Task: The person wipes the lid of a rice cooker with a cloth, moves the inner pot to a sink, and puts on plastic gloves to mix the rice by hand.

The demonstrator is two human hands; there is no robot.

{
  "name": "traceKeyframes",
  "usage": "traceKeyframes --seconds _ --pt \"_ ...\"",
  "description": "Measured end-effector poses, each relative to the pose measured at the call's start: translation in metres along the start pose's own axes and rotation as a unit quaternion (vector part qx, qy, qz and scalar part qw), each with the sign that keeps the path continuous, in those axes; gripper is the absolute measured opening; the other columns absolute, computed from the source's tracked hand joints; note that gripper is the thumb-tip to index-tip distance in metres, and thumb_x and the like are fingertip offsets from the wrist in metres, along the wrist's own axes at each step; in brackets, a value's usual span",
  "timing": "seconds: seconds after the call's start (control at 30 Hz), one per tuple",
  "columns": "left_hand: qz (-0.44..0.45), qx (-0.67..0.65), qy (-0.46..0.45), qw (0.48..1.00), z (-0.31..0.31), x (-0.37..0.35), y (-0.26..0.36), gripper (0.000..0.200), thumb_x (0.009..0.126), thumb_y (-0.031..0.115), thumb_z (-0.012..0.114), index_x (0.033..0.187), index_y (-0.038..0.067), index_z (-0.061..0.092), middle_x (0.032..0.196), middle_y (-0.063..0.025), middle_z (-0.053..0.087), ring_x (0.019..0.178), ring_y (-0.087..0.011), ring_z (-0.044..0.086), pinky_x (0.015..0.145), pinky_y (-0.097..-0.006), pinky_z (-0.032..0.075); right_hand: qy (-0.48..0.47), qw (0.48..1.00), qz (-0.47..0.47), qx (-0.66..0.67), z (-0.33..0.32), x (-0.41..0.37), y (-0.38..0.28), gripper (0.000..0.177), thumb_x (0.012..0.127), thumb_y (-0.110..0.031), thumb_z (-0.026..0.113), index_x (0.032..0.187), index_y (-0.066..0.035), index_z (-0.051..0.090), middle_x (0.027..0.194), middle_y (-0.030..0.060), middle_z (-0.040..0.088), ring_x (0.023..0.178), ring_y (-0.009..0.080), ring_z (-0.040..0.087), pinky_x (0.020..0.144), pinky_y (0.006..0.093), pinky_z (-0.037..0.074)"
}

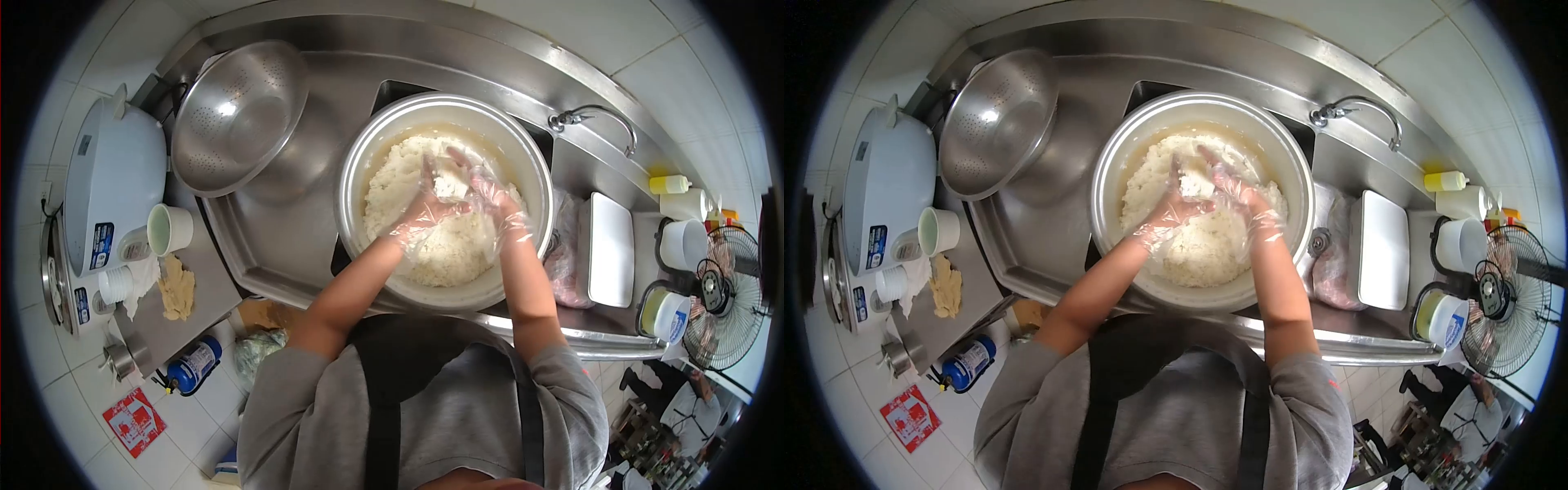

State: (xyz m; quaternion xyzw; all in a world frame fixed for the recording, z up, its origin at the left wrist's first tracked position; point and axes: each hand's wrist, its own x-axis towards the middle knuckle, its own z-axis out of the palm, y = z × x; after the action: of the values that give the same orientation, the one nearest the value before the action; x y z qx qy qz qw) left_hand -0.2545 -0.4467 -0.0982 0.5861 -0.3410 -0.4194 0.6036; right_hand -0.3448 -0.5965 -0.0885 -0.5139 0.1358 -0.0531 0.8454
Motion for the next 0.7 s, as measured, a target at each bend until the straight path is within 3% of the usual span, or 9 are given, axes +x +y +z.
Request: traceKeyframes --seconds 0.07,0.1,0.23,0.27,0.33,0.37,0.43,0.57,0.7 --pt "0.027 -0.029 0.059 0.997 0.010 0.006 0.000 0.143 0.048 0.042 0.086 0.136 0.006 -0.020 0.142 -0.0290 -0.010 0.133 -0.0393 0.006 0.109 -0.0442 0.011 0.032 0.995 0.020 0.092 0.014 -0.002 0.014 0.087 0.071 -0.044 0.070 0.133 0.003 0.031 0.131 0.0133 0.041 0.116 0.0240 0.045 0.096 0.0356 0.039" --pt "0.068 0.129 0.081 0.986 0.015 0.003 0.005 0.145 0.043 0.041 0.088 0.138 0.006 -0.017 0.142 -0.0282 -0.013 0.134 -0.0391 0.003 0.108 -0.0452 0.014 0.060 0.993 0.033 0.093 0.019 -0.006 0.017 0.086 0.071 -0.045 0.070 0.132 0.003 0.032 0.130 0.0145 0.042 0.115 0.0247 0.046 0.096 0.0354 0.039" --pt "-0.024 0.195 0.105 0.975 0.017 -0.007 0.025 0.139 0.045 0.036 0.087 0.140 0.006 -0.010 0.141 -0.0297 -0.012 0.133 -0.0412 0.002 0.108 -0.0438 0.017 0.143 0.980 0.099 0.091 0.039 -0.011 0.027 0.084 0.073 -0.047 0.067 0.130 0.006 0.036 0.126 0.0194 0.046 0.112 0.0277 0.049 0.094 0.0345 0.038" --pt "-0.030 0.237 0.068 0.969 0.018 -0.005 0.014 0.136 0.047 0.033 0.086 0.140 0.007 -0.010 0.142 -0.0272 0.002 0.134 -0.0379 0.006 0.107 -0.0408 0.019 0.126 0.982 0.105 0.090 0.039 -0.013 0.026 0.084 0.073 -0.047 0.067 0.130 0.006 0.036 0.126 0.0194 0.046 0.112 0.0277 0.049 0.094 0.0345 0.038" --pt "-0.044 0.275 0.044 0.959 0.019 -0.014 0.008 0.133 0.049 0.029 0.086 0.140 0.007 -0.009 0.142 -0.0246 0.016 0.134 -0.0346 0.010 0.107 -0.0377 0.021 0.150 0.964 0.176 -0.131 0.036 -0.024 0.024 0.082 0.073 -0.047 0.067 0.127 0.008 0.038 0.122 0.0216 0.049 0.110 0.0276 0.050 0.092 0.0337 0.039" --pt "-0.047 0.202 0.014 0.978 0.018 -0.019 0.012 0.129 0.051 0.026 0.083 0.140 0.006 -0.007 0.140 -0.0235 0.022 0.131 -0.0329 0.019 0.105 -0.0364 0.024 0.137 0.965 0.177 -0.134 0.038 -0.027 0.026 0.082 0.073 -0.047 0.067 0.127 0.008 0.038 0.122 0.0216 0.049 0.110 0.0276 0.050 0.092 0.0337 0.039" --pt "-0.050 0.127 0.002 0.991 0.022 -0.022 0.006 0.124 0.054 0.023 0.081 0.140 0.005 -0.006 0.138 -0.0224 0.028 0.129 -0.0312 0.028 0.104 -0.0352 0.028 0.251 0.913 0.137 -0.290 0.041 -0.028 0.035 0.080 0.072 -0.047 0.069 0.123 0.008 0.042 0.117 0.0225 0.052 0.106 0.0263 0.052 0.090 0.0329 0.039" --pt "-0.094 0.241 0.062 0.964 0.035 -0.021 0.006 0.086 0.062 0.017 0.072 0.132 0.000 0.026 0.122 -0.0248 0.045 0.111 -0.0324 0.048 0.094 -0.0360 0.038 0.252 0.918 0.077 -0.297 0.028 -0.016 0.048 0.079 0.070 -0.044 0.072 0.121 0.009 0.043 0.116 0.0232 0.053 0.108 0.0257 0.051 0.091 0.0335 0.039" --pt "-0.190 0.259 0.083 0.943 0.034 0.002 0.010 0.049 0.066 0.021 0.069 0.107 -0.002 0.053 0.106 -0.0241 0.056 0.095 -0.0338 0.058 0.080 -0.0388 0.047 0.296 0.830 0.077 -0.466 0.030 -0.007 0.007 0.071 0.073 -0.037 0.072 0.120 0.009 0.046 0.117 0.0211 0.053 0.108 0.0241 0.051 0.091 0.0322 0.039"
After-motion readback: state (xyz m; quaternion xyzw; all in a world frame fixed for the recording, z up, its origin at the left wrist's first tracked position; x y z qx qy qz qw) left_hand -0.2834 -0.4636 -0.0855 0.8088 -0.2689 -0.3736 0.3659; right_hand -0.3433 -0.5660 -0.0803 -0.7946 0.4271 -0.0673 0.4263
